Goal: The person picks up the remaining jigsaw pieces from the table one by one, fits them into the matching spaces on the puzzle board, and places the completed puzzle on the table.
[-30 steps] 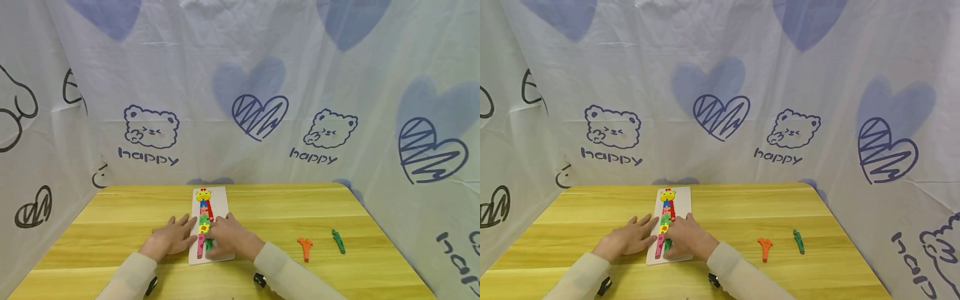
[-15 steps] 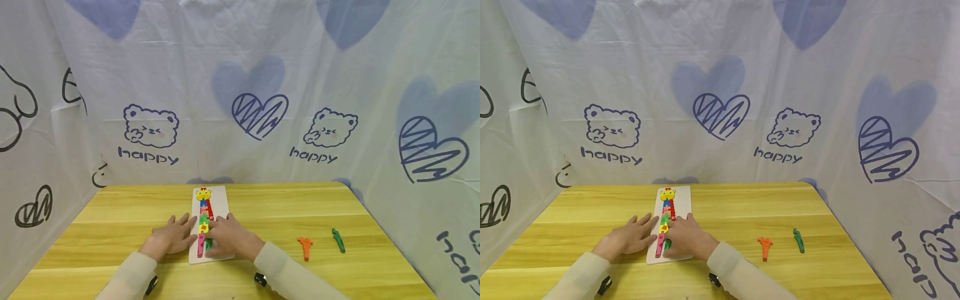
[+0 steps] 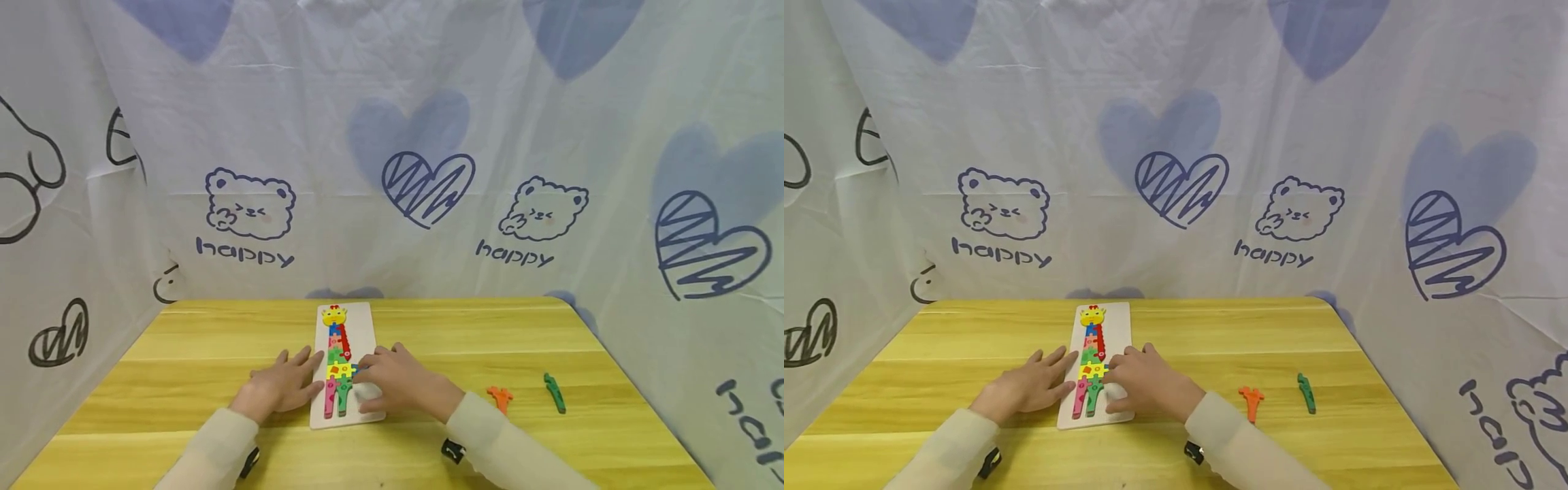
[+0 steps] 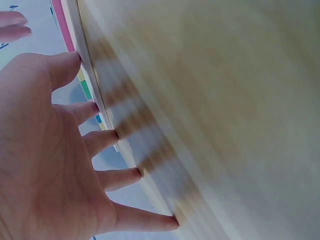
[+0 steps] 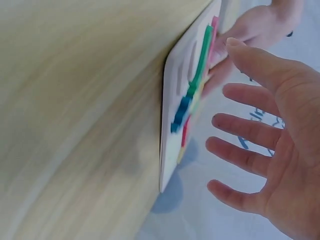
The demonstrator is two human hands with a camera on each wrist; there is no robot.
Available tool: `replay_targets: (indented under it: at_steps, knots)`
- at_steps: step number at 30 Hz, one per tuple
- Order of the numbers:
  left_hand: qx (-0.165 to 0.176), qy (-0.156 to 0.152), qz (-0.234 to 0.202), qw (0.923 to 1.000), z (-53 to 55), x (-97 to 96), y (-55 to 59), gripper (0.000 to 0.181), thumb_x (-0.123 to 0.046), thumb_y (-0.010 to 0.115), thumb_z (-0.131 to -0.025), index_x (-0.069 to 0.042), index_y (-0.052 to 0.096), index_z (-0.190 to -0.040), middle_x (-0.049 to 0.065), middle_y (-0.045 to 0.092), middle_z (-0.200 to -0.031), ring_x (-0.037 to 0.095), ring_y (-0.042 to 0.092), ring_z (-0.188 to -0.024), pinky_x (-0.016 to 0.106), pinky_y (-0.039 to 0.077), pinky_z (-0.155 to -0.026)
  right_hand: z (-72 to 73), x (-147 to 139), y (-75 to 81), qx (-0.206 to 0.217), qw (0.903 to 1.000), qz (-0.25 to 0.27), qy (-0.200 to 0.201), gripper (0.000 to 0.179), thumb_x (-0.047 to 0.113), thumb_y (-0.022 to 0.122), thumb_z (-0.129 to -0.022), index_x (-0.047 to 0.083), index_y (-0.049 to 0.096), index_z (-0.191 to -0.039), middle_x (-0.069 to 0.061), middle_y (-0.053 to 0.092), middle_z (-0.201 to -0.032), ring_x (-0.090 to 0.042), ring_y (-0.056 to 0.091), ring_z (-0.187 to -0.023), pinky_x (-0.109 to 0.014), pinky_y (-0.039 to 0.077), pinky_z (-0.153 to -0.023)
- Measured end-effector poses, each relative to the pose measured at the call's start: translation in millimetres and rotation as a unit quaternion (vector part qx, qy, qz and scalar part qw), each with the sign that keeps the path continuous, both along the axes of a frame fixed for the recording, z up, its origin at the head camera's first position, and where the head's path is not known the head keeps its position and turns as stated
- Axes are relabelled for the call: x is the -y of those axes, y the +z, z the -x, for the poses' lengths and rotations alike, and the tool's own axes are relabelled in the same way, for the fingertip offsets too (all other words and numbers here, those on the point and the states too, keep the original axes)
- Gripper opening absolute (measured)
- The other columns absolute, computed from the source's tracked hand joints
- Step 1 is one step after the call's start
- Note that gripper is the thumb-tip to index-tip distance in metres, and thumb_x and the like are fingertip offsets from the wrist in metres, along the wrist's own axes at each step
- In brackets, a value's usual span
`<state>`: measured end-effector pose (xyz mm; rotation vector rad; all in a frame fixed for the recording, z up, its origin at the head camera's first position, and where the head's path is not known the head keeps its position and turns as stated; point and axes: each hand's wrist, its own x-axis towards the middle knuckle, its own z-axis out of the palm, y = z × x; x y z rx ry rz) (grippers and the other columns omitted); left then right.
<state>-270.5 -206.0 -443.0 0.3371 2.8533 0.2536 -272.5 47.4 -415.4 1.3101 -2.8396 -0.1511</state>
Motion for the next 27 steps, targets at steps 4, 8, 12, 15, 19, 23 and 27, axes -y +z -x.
replay_targets:
  at_steps: [4,8,12,15,19,23,27]
  knots:
    - [0.000,-0.001,0.001,1.0000,-1.3,-0.7,-0.6,0.068,-0.051,0.050,-0.105,-0.020,0.033,-0.163,0.016,0.028,-0.170,0.062,0.027,-0.149,0.094,0.028,-0.095,-2.7,-21,3.7,0.000,0.9999,0.015,0.003,0.046,0.056,0.071,-0.093,0.031,0.072,-0.131,0.005,0.068,-0.137,-0.018,0.060,-0.121,-0.044,0.050,-0.097]
    - [-0.002,-0.001,0.003,1.0000,-1.7,-0.8,-1.0,0.068,-0.052,0.050,-0.105,-0.020,0.033,-0.163,0.016,0.028,-0.170,0.062,0.027,-0.149,0.094,0.028,-0.095,-3.2,-45,6.5,-0.010,0.9996,0.028,-0.002,0.047,0.055,0.073,-0.091,0.028,0.072,-0.130,0.002,0.068,-0.136,-0.020,0.061,-0.119,-0.044,0.050,-0.094]
    - [-0.006,0.000,0.004,1.0000,-1.6,-0.3,0.4,0.068,-0.052,0.049,-0.105,-0.020,0.033,-0.163,0.016,0.028,-0.170,0.062,0.027,-0.149,0.093,0.028,-0.095,-4.6,-68,9.4,-0.017,0.9989,0.042,-0.008,0.049,0.052,0.077,-0.089,0.025,0.073,-0.129,-0.001,0.069,-0.135,-0.023,0.062,-0.116,-0.046,0.050,-0.090]
    - [-0.007,0.002,0.005,1.0000,-0.7,0.0,1.5,0.069,-0.053,0.050,-0.105,-0.020,0.033,-0.163,0.016,0.028,-0.170,0.062,0.027,-0.149,0.094,0.028,-0.095,-6.3,-86,10.1,-0.019,0.9985,0.051,-0.011,0.049,0.050,0.079,-0.088,0.023,0.073,-0.128,-0.002,0.070,-0.133,-0.025,0.063,-0.114,-0.048,0.051,-0.088]
    - [-0.005,0.003,0.006,1.0000,-0.2,0.3,1.8,0.069,-0.053,0.050,-0.105,-0.020,0.033,-0.163,0.015,0.028,-0.171,0.062,0.027,-0.149,0.094,0.027,-0.095,-9.4,-110,7.9,-0.011,0.9982,0.057,-0.016,0.049,0.048,0.080,-0.087,0.020,0.073,-0.127,-0.005,0.070,-0.131,-0.027,0.063,-0.112,-0.048,0.051,-0.084]
    - [-0.002,0.002,0.007,1.0000,-0.6,0.2,1.0,0.068,-0.053,0.049,-0.105,-0.021,0.033,-0.163,0.015,0.028,-0.171,0.061,0.027,-0.149,0.094,0.027,-0.095,-13.2,-136,5.8,0.017,0.9972,0.066,-0.031,0.051,0.045,0.081,-0.087,0.017,0.072,-0.129,-0.009,0.069,-0.132,-0.031,0.063,-0.115,-0.053,0.051,-0.085]
    - [-0.004,0.001,0.008,1.0000,-0.4,0.5,1.9,0.068,-0.053,0.049,-0.105,-0.021,0.033,-0.163,0.014,0.028,-0.171,0.061,0.027,-0.149,0.094,0.028,-0.094,-17.3,-158,4.7,0.048,0.9943,0.075,-0.059,0.054,0.045,0.080,-0.087,0.015,0.071,-0.131,-0.010,0.068,-0.133,-0.035,0.062,-0.120,-0.061,0.051,-0.090]
